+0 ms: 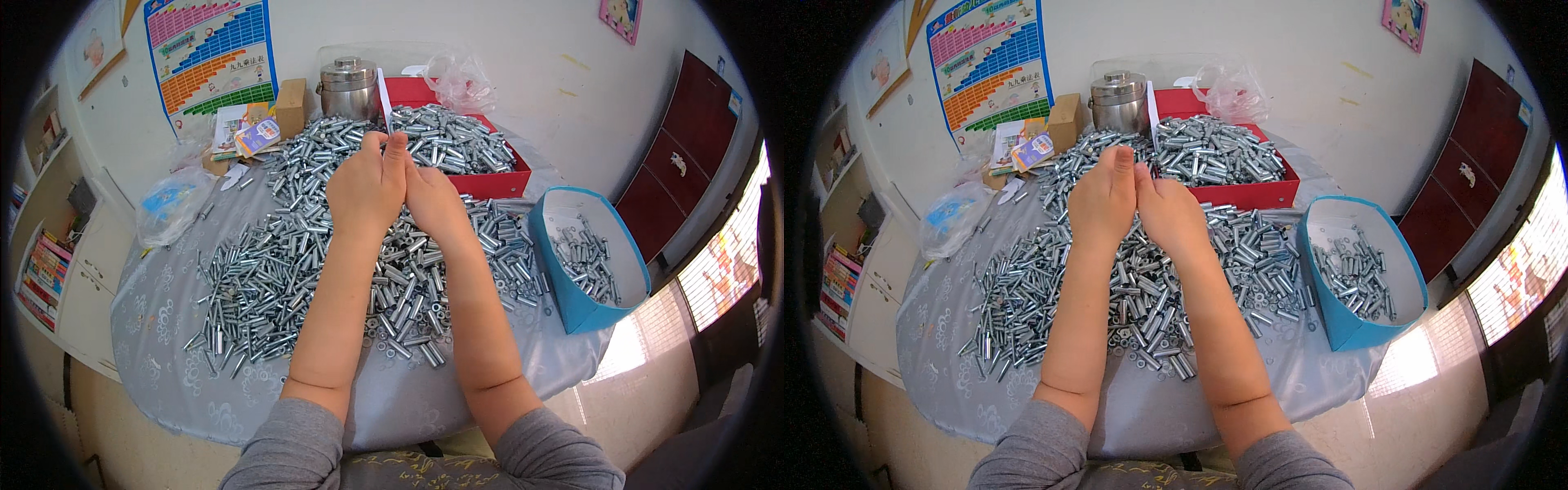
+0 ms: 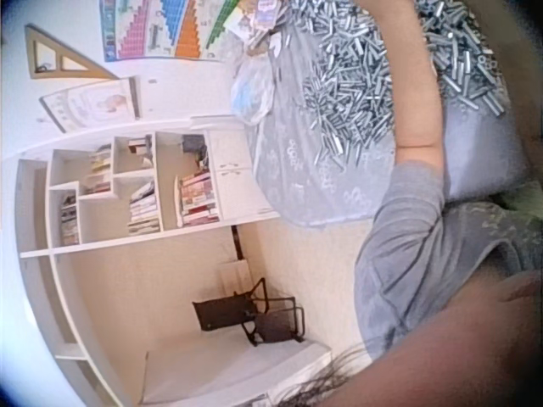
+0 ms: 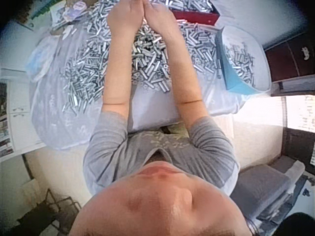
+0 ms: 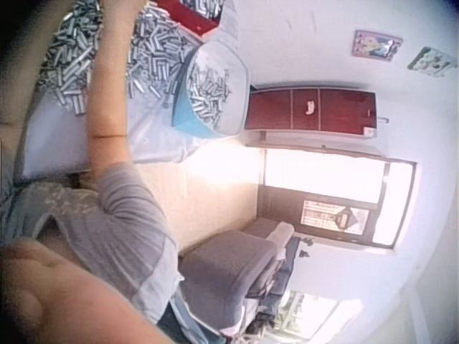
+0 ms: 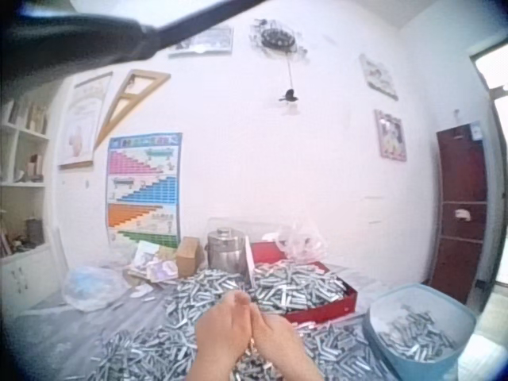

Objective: The person sits at a table covered with a large pile of small, cylindrical metal parts. They repeatedly pick up individual metal pieces and small rings, fit them together by hand, and place the assembled units into a blue container on the right. The task involves continuous manual assembly of these components throughout the clip.

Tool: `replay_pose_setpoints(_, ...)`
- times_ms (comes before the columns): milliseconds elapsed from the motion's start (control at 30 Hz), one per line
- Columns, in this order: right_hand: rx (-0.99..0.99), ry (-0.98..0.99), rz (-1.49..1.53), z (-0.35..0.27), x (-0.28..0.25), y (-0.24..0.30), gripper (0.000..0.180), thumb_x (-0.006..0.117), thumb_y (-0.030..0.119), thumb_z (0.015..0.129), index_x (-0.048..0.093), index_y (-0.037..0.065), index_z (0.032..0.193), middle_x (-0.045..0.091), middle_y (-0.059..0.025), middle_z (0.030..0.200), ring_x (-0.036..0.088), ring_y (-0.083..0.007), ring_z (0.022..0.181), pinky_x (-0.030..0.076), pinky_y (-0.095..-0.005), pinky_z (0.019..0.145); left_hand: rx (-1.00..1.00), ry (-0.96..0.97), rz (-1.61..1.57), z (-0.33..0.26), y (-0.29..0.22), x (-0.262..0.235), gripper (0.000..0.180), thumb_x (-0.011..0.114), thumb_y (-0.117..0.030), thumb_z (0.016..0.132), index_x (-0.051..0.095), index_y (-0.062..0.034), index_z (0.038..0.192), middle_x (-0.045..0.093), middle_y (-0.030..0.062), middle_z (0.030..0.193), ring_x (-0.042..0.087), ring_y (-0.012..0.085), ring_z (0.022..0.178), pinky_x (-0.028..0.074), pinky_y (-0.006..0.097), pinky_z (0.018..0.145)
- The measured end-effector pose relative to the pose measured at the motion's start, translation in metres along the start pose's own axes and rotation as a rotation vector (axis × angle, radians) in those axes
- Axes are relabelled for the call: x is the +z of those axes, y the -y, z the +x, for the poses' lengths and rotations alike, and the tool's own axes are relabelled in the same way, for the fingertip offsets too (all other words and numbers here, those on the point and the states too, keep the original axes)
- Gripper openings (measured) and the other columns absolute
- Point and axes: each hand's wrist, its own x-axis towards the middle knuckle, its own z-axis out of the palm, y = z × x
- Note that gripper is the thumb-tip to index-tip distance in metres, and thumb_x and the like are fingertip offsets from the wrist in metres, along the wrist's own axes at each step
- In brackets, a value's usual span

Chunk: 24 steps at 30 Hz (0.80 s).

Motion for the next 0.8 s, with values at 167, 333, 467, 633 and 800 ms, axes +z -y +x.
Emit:
replay_pose_setpoints(167, -0.059, 0.019, 0.071, 0.013, -0.002, -0.018, 0.054, 0.035, 0.044, 0.087, 0.063, -0.002, 0.086, 0.061, -0.0213, 0.082, 0.058, -0.0321, 0.081, 0.043, -0.0367, 0.074, 0.069, 0.039, -0.045, 0.001, 0.003, 0.006, 0.063, 0.025, -0.058, 0.087, 0.056, -0.0021, 0.089, 0.061, 0.0166, 0.065, 0.061, 0.0341, 0.065, 0.045, 0.042, 0.057)
replay_pose_setpoints(333, -0.191, 0.178, 0.461, 0.013, -0.011, -0.022, 0.033, 0.043, 0.026, 0.089, 0.059, -0.003, 0.089, 0.057, -0.0032, 0.075, 0.049, -0.0111, 0.068, 0.040, -0.0257, 0.062, 0.065, 0.055, -0.048, 0.001, 0.000, 0.009, 0.061, 0.023, -0.056, 0.088, 0.055, -0.0055, 0.094, 0.061, 0.0157, 0.066, 0.060, 0.0344, 0.067, 0.045, 0.041, 0.058)
replay_pose_setpoints(467, -0.126, 0.211, 0.415, 0.001, -0.024, -0.006, 0.025, 0.042, 0.020, 0.089, 0.056, -0.001, 0.087, 0.051, 0.0016, 0.071, 0.042, -0.0061, 0.062, 0.035, -0.0219, 0.055, 0.087, 0.012, -0.035, -0.002, -0.002, 0.010, 0.057, 0.024, -0.054, 0.089, 0.054, -0.0069, 0.096, 0.060, 0.0134, 0.064, 0.059, 0.0334, 0.063, 0.044, 0.041, 0.055)
replay_pose_setpoints(633, -0.236, 0.184, 0.381, 0.004, -0.021, -0.010, 0.023, 0.040, 0.018, 0.090, 0.054, 0.000, 0.092, 0.048, 0.0018, 0.068, 0.038, -0.0043, 0.058, 0.034, -0.0204, 0.052, 0.093, 0.027, -0.028, -0.003, -0.002, 0.009, 0.056, 0.025, -0.054, 0.088, 0.054, -0.0066, 0.097, 0.061, 0.0131, 0.064, 0.059, 0.0332, 0.064, 0.044, 0.041, 0.055)
replay_pose_setpoints(800, -0.161, 0.211, 0.481, 0.002, -0.024, -0.011, 0.021, 0.042, 0.017, 0.087, 0.053, 0.001, 0.095, 0.051, -0.0006, 0.070, 0.039, -0.0043, 0.055, 0.033, -0.0202, 0.047, 0.069, 0.040, -0.041, -0.003, -0.004, 0.012, 0.060, 0.024, -0.055, 0.088, 0.053, -0.0048, 0.102, 0.061, 0.0147, 0.066, 0.060, 0.0336, 0.067, 0.045, 0.041, 0.057)
